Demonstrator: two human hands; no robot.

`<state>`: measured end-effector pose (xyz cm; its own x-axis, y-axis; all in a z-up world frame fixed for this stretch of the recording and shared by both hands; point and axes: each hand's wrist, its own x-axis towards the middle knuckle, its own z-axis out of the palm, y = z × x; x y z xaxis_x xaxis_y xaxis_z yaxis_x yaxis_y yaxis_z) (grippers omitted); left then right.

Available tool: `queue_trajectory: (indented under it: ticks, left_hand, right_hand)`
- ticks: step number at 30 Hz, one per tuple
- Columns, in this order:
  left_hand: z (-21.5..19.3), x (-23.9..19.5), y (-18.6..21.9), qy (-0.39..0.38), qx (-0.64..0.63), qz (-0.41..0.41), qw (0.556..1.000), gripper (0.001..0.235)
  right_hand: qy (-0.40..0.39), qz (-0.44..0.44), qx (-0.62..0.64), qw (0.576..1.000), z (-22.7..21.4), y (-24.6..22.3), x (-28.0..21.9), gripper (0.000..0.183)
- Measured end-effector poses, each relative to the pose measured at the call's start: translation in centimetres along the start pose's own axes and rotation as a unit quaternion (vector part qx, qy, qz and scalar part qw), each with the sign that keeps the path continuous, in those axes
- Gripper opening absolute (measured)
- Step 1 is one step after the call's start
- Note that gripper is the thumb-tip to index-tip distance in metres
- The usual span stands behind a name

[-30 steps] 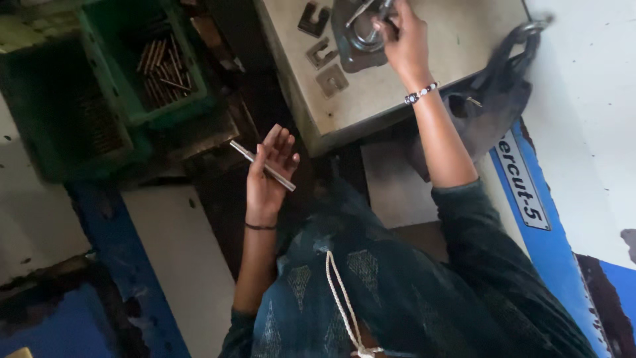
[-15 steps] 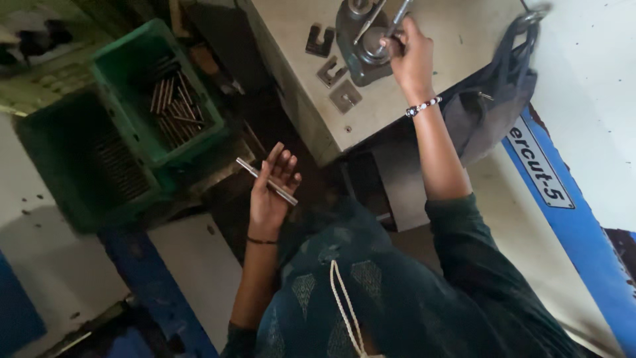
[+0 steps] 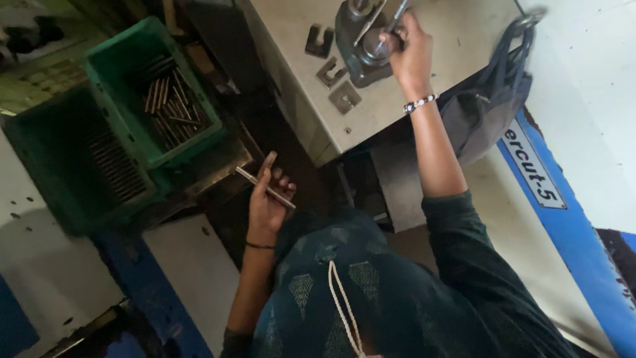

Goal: The person operates a blue industrial machine, repeatedly inserting a metal rod into a slot, pulling a lever, and retrieving a small metal piece. They place the retrieved pieces into a green bin and continue the cycle.

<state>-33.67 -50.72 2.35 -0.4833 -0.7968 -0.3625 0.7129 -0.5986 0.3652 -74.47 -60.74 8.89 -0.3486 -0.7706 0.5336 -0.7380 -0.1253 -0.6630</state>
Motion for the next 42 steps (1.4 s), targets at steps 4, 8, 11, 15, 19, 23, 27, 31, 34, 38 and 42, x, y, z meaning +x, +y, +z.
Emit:
queue_trajectory:
  ticks: [4, 8, 11, 15, 19, 23, 27, 31, 34, 38, 42]
  left_hand:
    - [0.8, 0.7, -0.7, 0.018, 0.003, 0.004, 1.0, 0.038]
    - [2.5, 1.8, -1.6, 0.002, 0.034, -0.007, 0.999, 0.037]
    - [3.4, 2.4, -2.8, -0.031, 0.036, -0.01, 0.999, 0.033]
    - [3.5, 3.0, -4.4, -0.007, 0.07, -0.043, 0.997, 0.029]
    - [3.6, 3.9, -4.6, -0.048, 0.048, -0.06, 0.996, 0.024]
    - [4.7, 4.3, -5.0, 0.022, 0.178, -0.019, 0.984, 0.023]
    - [6.3, 5.5, -5.1, 0.028, 0.372, 0.002, 0.928, 0.024]
    - [7.5, 7.8, -5.3, 0.015, 0.517, 0.113, 0.848, 0.023]
    - [8.1, 9.1, -5.1, 0.03, 0.6, 0.202, 0.773, 0.027]
    - [9.1, 10.8, -4.6, 0.037, 0.705, 0.312, 0.636, 0.032]
    - [10.7, 12.4, -5.0, 0.004, 0.701, 0.303, 0.646, 0.042]
  right_hand:
    - [0.004, -0.008, -0.013, 1.0, 0.1, -0.2, 0.0, 0.037]
    - [-0.004, 0.009, -0.042, 0.999, 0.0, -0.3, 0.6, 0.031]
    - [-0.007, -0.001, -0.007, 1.0, 0.3, -0.4, 1.0, 0.025]
    - [-0.027, 0.017, -0.031, 0.999, -0.4, -0.4, 0.2, 0.026]
    - [-0.029, 0.02, -0.033, 0.999, -0.9, -0.7, -0.8, 0.024]
    - [-0.021, 0.014, -0.009, 1.0, -0.3, -0.9, 0.1, 0.025]
    - [-0.031, 0.023, -0.012, 0.999, 0.0, -1.1, 1.2, 0.029]
    - [-0.06, 0.05, -0.039, 0.996, -1.1, -2.2, -1.6, 0.029]
    - [-0.097, 0.049, -0.039, 0.993, -2.2, -3.5, -6.7, 0.03]
    - [-0.109, 0.094, 0.051, 0.988, -2.8, -5.1, -13.5, 0.024]
    - [-0.146, 0.219, 0.258, 0.93, -3.4, -5.2, -17.6, 0.022]
